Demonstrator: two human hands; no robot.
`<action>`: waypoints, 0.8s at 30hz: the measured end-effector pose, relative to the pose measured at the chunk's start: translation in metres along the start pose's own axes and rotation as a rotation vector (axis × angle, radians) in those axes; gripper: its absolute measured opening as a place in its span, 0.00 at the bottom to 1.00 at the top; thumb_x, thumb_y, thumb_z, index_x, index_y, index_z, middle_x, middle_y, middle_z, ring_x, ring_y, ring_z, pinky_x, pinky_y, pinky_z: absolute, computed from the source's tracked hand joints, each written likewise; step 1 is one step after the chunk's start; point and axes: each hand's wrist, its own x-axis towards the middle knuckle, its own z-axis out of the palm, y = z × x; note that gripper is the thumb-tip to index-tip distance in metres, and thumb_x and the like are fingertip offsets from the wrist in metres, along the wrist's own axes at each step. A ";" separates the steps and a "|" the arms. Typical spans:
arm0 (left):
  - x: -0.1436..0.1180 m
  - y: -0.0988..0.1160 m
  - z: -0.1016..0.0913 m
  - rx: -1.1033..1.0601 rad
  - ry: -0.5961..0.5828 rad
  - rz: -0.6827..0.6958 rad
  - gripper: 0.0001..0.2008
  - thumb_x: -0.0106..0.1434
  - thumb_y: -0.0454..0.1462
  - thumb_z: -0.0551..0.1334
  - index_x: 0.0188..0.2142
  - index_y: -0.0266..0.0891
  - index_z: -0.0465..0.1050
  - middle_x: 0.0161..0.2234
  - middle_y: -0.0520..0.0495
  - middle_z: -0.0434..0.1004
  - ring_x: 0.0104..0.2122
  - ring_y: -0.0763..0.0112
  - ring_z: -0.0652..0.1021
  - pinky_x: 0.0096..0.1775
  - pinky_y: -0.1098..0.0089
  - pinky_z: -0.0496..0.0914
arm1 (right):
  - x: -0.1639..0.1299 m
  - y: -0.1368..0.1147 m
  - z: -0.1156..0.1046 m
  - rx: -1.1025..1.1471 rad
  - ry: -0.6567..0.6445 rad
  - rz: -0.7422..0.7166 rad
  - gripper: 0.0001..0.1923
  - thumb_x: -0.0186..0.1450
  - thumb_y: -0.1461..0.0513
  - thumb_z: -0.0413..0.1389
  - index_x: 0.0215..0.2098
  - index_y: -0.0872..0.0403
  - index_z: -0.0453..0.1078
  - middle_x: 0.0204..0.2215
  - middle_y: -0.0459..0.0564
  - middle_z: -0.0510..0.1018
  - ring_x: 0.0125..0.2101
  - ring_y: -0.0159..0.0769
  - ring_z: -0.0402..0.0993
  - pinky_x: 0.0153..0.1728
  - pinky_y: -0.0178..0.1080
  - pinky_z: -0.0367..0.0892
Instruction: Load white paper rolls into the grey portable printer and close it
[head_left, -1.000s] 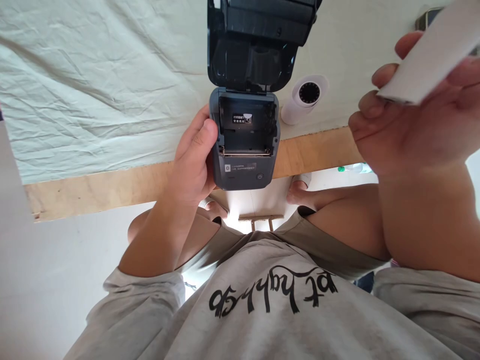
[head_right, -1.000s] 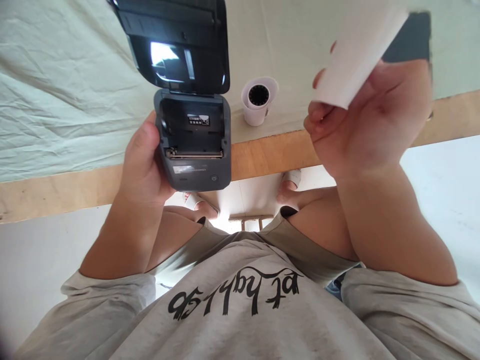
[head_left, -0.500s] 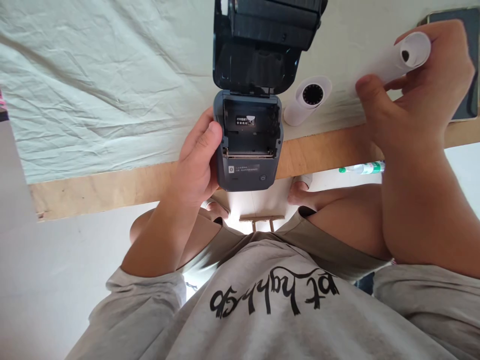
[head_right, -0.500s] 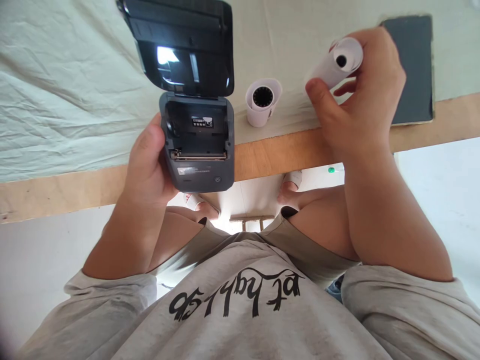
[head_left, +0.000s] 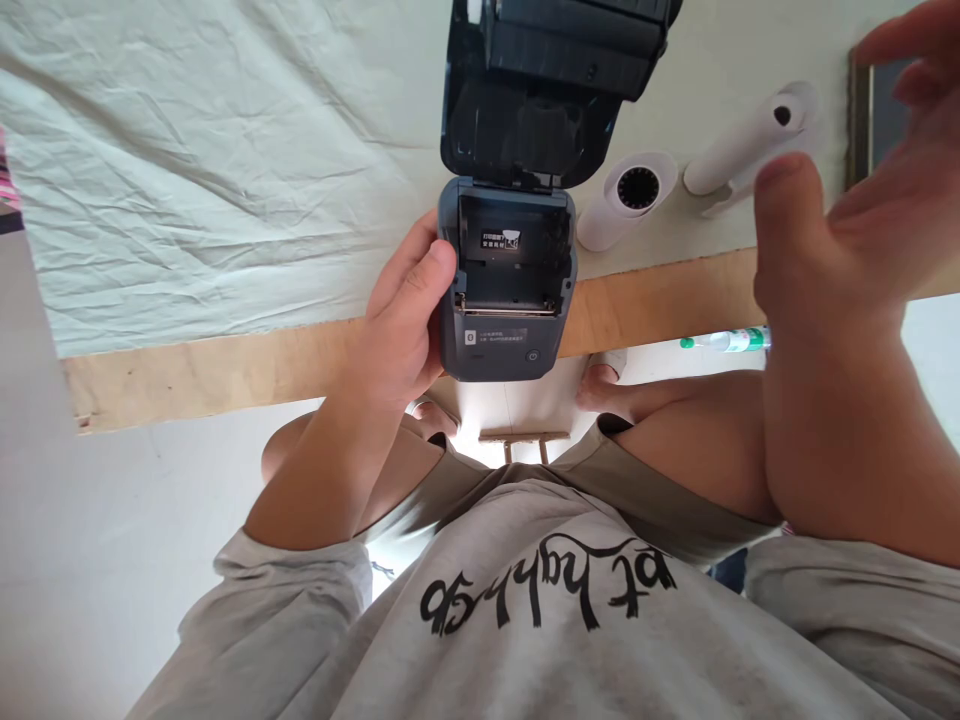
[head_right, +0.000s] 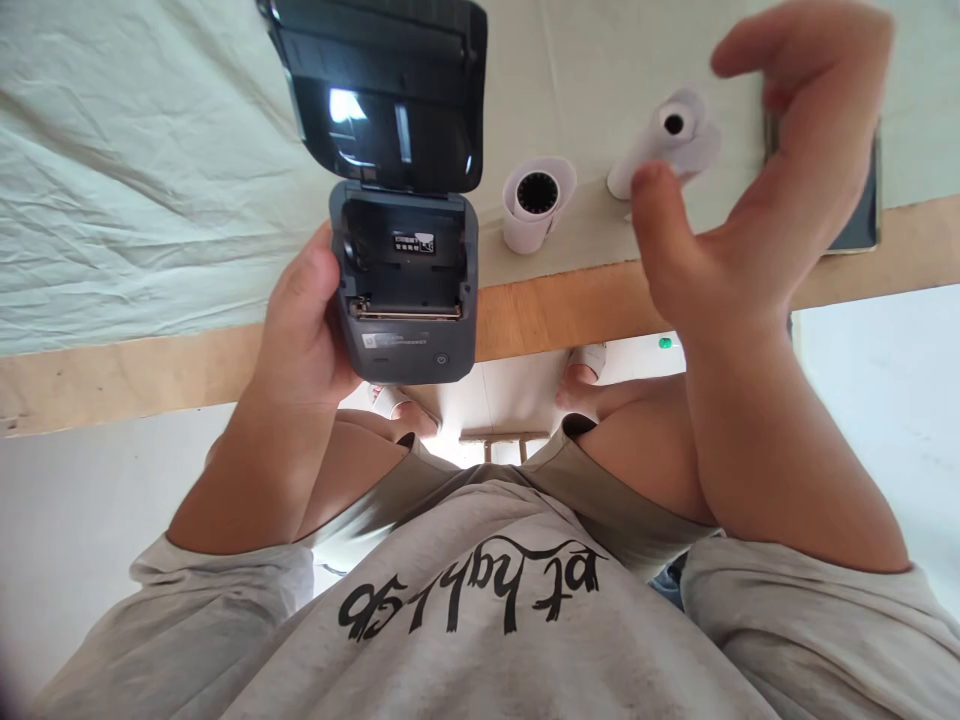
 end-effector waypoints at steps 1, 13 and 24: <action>0.000 0.000 0.000 0.004 -0.003 -0.003 0.19 0.65 0.52 0.56 0.48 0.45 0.71 0.45 0.48 0.77 0.50 0.57 0.79 0.43 0.62 0.77 | -0.002 -0.007 0.003 0.094 0.015 -0.049 0.21 0.57 0.55 0.58 0.49 0.47 0.71 0.43 0.53 0.76 0.43 0.46 0.73 0.41 0.46 0.66; 0.004 -0.002 0.002 0.044 -0.035 0.028 0.22 0.65 0.54 0.54 0.49 0.44 0.71 0.46 0.47 0.77 0.45 0.60 0.79 0.41 0.62 0.77 | -0.008 -0.033 0.033 -0.003 -0.333 0.036 0.38 0.56 0.64 0.61 0.61 0.41 0.54 0.59 0.50 0.64 0.59 0.48 0.64 0.48 0.49 0.71; -0.001 0.001 0.000 0.072 -0.030 0.028 0.21 0.66 0.54 0.53 0.47 0.45 0.72 0.43 0.49 0.78 0.43 0.61 0.81 0.32 0.66 0.77 | -0.008 -0.027 0.040 -0.079 -0.315 0.135 0.16 0.55 0.60 0.64 0.39 0.47 0.64 0.37 0.45 0.77 0.38 0.41 0.74 0.39 0.46 0.71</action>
